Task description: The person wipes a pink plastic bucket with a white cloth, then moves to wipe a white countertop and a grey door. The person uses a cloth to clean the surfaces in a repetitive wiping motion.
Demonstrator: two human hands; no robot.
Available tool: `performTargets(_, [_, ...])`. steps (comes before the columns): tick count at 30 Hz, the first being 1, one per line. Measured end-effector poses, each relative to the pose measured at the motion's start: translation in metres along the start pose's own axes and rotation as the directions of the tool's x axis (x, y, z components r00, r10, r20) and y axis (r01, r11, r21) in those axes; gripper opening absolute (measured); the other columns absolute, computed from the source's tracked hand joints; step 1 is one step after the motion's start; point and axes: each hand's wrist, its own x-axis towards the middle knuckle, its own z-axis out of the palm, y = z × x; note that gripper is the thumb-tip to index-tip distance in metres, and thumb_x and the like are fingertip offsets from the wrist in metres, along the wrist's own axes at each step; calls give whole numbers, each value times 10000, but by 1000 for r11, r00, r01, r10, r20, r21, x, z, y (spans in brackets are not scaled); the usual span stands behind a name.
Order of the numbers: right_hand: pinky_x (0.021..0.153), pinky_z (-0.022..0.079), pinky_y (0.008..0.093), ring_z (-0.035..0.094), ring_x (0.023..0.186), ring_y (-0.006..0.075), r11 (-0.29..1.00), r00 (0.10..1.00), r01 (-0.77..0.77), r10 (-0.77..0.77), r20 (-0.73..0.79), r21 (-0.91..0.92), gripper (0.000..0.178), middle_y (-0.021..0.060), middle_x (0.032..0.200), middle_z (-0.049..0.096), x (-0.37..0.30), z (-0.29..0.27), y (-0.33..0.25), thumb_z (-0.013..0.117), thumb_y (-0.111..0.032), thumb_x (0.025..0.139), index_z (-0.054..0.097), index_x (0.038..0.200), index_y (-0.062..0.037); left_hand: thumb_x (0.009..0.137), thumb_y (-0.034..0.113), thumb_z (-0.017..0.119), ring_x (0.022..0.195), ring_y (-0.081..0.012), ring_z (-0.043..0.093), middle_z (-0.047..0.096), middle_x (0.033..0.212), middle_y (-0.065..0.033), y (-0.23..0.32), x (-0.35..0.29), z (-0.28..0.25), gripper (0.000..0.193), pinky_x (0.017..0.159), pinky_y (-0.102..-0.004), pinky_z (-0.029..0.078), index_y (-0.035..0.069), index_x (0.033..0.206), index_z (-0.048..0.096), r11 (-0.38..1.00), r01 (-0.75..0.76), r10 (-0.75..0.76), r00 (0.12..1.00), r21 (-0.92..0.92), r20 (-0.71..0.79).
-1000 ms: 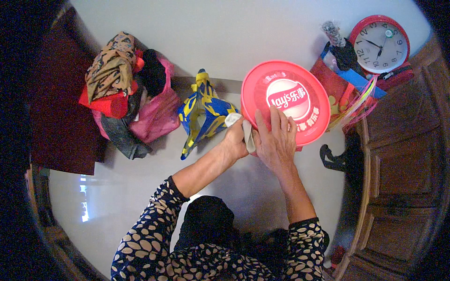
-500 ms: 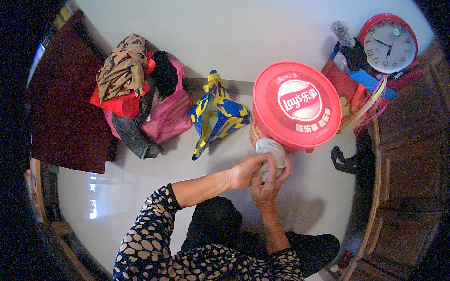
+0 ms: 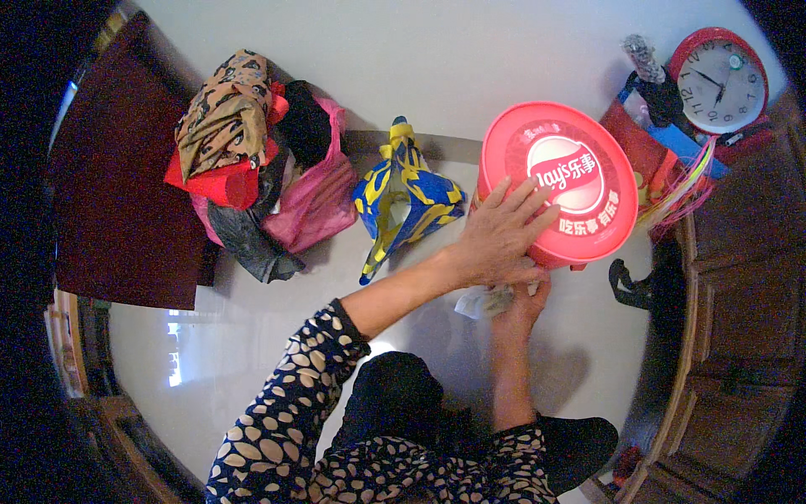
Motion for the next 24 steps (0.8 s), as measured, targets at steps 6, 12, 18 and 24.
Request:
performTargets(6, [832,539,412,592,993,253,947,964,-176,110,-242,-270,617,100,1149,563,34,-38,12,617,130,719,429,1258,-103,738,239,647,1253,-333,425,476,1337,-143,-7,-8,28,578,1031,-455,340,94,1283,521,968,37,-13,995,250,-100])
performTargets(12, [688,546,363,611,858,228,930,845,90,-261,-468,-356,616,104,1051,579,123,-161,4,559,157,703,424,1258,-74,758,212,667,1288,-329,415,470,1356,-144,-2,9,32,581,1034,-485,355,86,1302,504,974,-29,8,995,225,95])
performTargets(18, [690,513,310,581,861,179,958,846,231,-283,-452,-169,469,80,1040,561,78,-66,-20,571,32,802,440,1233,-98,467,273,882,1131,-291,491,511,1227,-78,16,30,9,948,886,-453,425,153,1312,471,930,112,-187,964,349,190])
performTargets(24, [928,409,349,467,1057,199,662,858,246,-488,-158,-708,396,78,1132,463,21,-34,39,595,-70,825,433,1185,-99,629,397,811,1347,-372,333,348,1473,-154,16,30,12,969,1009,-613,311,218,1463,351,937,-48,-70,944,346,323])
